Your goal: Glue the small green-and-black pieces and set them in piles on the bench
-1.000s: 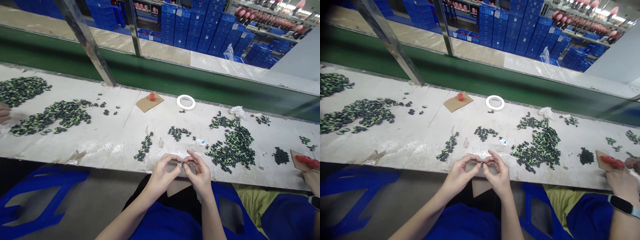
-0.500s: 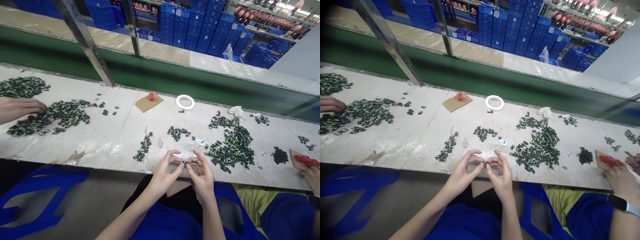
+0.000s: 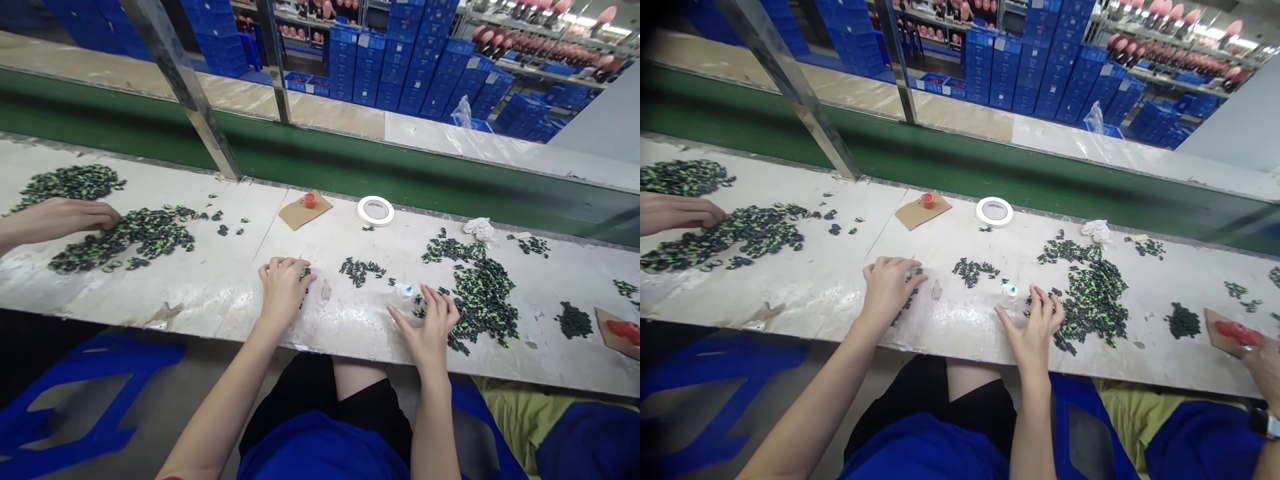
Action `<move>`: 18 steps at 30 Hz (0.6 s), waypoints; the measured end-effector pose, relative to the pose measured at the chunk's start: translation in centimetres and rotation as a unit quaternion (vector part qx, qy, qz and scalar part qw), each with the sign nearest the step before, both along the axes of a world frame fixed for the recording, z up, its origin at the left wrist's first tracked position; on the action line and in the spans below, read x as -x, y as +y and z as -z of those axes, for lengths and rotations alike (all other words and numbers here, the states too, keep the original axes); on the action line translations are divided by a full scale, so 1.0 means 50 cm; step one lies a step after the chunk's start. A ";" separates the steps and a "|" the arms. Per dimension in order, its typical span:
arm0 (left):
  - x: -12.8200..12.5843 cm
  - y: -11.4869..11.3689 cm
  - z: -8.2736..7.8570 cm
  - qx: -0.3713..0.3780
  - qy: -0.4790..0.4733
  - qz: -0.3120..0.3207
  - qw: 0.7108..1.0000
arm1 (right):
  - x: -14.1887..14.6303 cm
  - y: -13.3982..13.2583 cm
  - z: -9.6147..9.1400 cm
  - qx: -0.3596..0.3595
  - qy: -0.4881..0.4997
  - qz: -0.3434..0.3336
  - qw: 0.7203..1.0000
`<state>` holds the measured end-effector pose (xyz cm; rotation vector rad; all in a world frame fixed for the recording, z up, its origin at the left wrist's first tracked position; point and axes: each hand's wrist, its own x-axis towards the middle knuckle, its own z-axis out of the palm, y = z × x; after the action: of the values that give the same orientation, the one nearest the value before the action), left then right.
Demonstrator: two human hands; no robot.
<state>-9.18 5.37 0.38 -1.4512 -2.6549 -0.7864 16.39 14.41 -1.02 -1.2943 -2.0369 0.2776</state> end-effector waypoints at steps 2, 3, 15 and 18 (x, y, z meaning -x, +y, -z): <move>0.007 0.009 0.008 0.008 0.023 0.021 0.999 | 0.017 0.003 0.012 0.010 -0.002 -0.017 1.000; 0.010 0.011 0.011 0.010 0.030 0.032 0.999 | 0.024 0.003 0.015 0.013 0.007 -0.023 1.000; -0.128 -0.015 0.053 -0.100 -0.140 0.227 0.959 | 0.032 -0.072 0.002 0.224 0.338 -0.089 0.910; -0.147 -0.027 0.070 -0.139 -0.140 0.196 0.960 | 0.027 -0.072 0.013 0.215 0.402 -0.061 0.888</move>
<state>-1.81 4.03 -3.13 -1.9306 -2.3132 -1.4292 15.06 10.79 -1.65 -1.0290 -1.3594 1.1695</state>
